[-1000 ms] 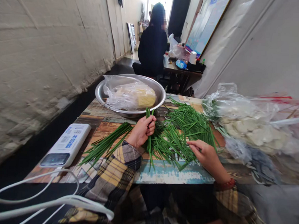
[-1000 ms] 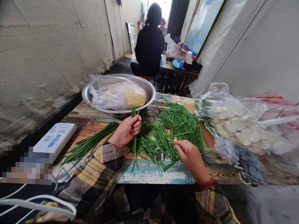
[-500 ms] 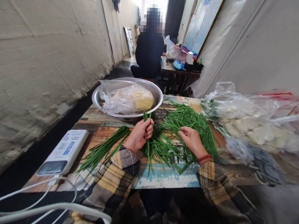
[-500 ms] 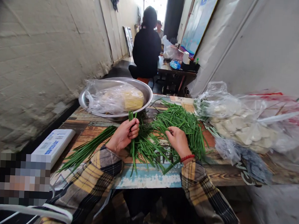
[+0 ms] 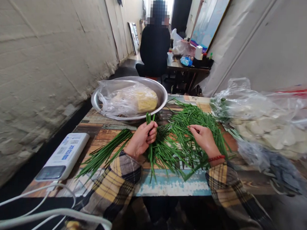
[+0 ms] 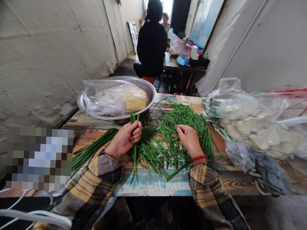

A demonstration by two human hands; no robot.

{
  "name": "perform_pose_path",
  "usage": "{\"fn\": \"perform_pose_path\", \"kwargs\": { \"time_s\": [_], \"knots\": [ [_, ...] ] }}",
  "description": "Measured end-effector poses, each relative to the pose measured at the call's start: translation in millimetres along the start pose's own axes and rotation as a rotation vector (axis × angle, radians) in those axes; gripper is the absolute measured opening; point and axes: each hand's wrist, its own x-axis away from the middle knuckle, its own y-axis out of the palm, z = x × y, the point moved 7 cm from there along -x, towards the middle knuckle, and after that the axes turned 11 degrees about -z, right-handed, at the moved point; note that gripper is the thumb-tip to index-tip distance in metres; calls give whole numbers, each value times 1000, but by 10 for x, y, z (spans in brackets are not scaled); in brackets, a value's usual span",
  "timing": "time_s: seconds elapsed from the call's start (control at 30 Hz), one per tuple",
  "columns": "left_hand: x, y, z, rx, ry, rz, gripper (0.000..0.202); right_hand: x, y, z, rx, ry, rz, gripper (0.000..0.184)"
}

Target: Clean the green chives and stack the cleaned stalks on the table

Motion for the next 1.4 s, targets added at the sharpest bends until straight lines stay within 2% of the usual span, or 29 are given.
{"fn": "perform_pose_path", "kwargs": {
  "time_s": [0.23, 0.37, 0.47, 0.6, 0.7, 0.8, 0.87, 0.97, 1.1, 1.27, 1.4],
  "knots": [
    [4, 23, -13, -15, -26, 19, 23, 106, -235, 1, 10, -74, 195, 32],
    [8, 48, -21, -21, -40, 25, 21, 148, -337, 4, -44, -67, 151, 31],
    [7, 80, -51, -25, -62, 17, 21, 157, -240, -125, 4, -137, 32, 28],
    [5, 137, -99, -25, -90, -1, 21, 161, 1, -332, 211, -224, -75, 27],
    [6, 173, -128, -36, -107, -20, 20, 147, 96, -332, 363, -157, -67, 32],
    [10, 178, -144, -46, -111, -28, 20, 132, 143, -273, 405, -94, -79, 24],
    [14, 174, -150, -48, -108, -32, 20, 126, 139, -259, 306, -91, -67, 21],
    [25, 160, -152, -55, -107, -13, 21, 115, 103, -262, -4, -83, -33, 25],
    [35, 149, -149, -76, -102, 26, 22, 106, 134, -342, -330, -82, -113, 35],
    [35, 146, -172, -79, -119, 21, 21, 113, 204, -335, -483, -30, -183, 37],
    [38, 141, -171, -68, -129, 23, 21, 109, 234, -237, -513, -35, -138, 44]
  ]
}}
